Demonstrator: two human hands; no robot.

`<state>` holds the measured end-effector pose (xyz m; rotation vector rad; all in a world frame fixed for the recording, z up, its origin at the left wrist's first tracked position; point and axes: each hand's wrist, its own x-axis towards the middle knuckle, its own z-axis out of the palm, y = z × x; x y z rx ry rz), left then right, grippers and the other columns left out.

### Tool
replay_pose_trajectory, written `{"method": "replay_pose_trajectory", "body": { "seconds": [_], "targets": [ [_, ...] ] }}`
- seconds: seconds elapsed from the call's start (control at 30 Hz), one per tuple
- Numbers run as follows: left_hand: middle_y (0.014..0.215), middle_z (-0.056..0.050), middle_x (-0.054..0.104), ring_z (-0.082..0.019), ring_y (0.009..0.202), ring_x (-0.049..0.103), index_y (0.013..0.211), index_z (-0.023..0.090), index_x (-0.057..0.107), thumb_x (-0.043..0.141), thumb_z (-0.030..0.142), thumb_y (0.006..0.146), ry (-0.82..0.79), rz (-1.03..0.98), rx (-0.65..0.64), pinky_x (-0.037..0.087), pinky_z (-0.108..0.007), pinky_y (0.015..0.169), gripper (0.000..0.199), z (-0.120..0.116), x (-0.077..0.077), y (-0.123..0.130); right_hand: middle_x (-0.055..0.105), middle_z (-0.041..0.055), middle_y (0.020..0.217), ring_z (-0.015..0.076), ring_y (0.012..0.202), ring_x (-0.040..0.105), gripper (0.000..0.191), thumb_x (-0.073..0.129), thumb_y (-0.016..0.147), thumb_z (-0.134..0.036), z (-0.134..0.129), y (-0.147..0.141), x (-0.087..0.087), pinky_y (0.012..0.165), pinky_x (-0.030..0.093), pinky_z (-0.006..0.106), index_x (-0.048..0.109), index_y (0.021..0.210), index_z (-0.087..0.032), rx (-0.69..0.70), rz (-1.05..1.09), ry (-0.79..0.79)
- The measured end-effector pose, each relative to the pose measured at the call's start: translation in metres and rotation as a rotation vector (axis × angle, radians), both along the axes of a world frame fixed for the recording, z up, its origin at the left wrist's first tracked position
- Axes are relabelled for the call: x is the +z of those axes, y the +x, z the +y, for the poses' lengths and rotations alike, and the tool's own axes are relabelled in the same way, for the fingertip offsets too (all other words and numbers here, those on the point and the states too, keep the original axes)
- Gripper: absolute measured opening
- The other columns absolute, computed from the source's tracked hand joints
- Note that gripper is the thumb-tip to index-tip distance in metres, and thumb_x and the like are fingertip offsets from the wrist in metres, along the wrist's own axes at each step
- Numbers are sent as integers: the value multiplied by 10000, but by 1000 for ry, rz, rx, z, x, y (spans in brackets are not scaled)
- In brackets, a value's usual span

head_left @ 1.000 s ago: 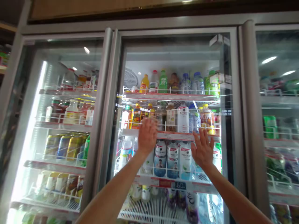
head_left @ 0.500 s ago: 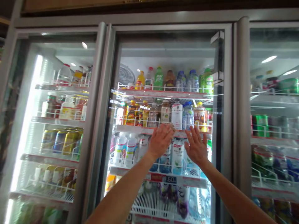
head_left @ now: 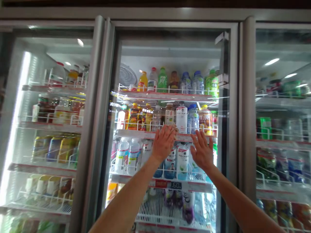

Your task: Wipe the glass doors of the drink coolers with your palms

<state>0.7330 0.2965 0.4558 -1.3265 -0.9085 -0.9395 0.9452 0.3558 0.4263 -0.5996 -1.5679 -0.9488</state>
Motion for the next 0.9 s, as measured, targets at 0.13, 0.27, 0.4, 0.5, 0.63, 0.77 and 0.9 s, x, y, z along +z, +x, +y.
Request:
{"method": "replay_pose_trajectory", "body": {
  "seconds": [0.13, 0.27, 0.4, 0.5, 0.63, 0.77, 0.9],
  "targets": [
    [1417, -92, 446, -200, 1394, 258, 1335, 220, 446, 375, 301, 911, 89, -229, 9, 176, -455, 1150, 438, -19, 3, -57, 359, 87, 1484, 230, 1397, 261, 571, 416, 917, -309, 0, 0, 0, 1145, 86, 470, 250, 1461, -256, -1, 8, 13],
    [1456, -143, 373, -242, 1414, 193, 1358, 176, 413, 365, 302, 912, 180, -482, 21, 195, -510, 1130, 466, -29, 5, -86, 351, 94, 1487, 239, 1403, 245, 577, 406, 919, -315, -2, -9, -4, 1139, 95, 485, 237, 1466, -243, -26, 57, -13],
    [1429, -80, 433, -195, 1423, 148, 1327, 198, 445, 413, 259, 891, 41, -7, -10, 187, -432, 1152, 442, -16, -20, -33, 310, 98, 1507, 254, 1410, 220, 593, 391, 918, -313, -2, -15, -9, 1132, 103, 500, 206, 1475, -233, -44, 110, -35],
    [1409, -62, 461, -185, 1409, 208, 1331, 222, 440, 441, 262, 883, -2, 108, -8, 162, -421, 1161, 450, -18, -34, -37, 308, 87, 1509, 248, 1407, 231, 586, 392, 917, -309, -1, -15, -11, 1132, 104, 496, 214, 1472, -247, -32, 105, -23],
    [1431, -139, 413, -232, 1400, 241, 1386, 194, 372, 396, 265, 904, 189, -334, 33, 207, -483, 1129, 487, -39, -23, -109, 331, 95, 1497, 248, 1405, 237, 571, 389, 918, -306, -2, -16, -12, 1132, 104, 497, 239, 1465, -240, -47, 114, -23],
    [1441, -158, 392, -256, 1413, 198, 1366, 167, 401, 394, 285, 903, 217, -405, 21, 249, -496, 1106, 478, -35, -18, -103, 358, 104, 1482, 247, 1401, 250, 562, 390, 916, -290, -3, -20, -13, 1126, 129, 494, 258, 1458, -230, -66, 153, -30],
    [1410, -76, 460, -200, 1415, 191, 1323, 202, 452, 426, 276, 887, 7, 24, -24, 208, -417, 1145, 443, -21, -35, -49, 332, 92, 1497, 240, 1400, 251, 582, 401, 907, -287, -3, -20, -18, 1125, 136, 487, 238, 1465, -243, -54, 161, -13]
  ]
}}
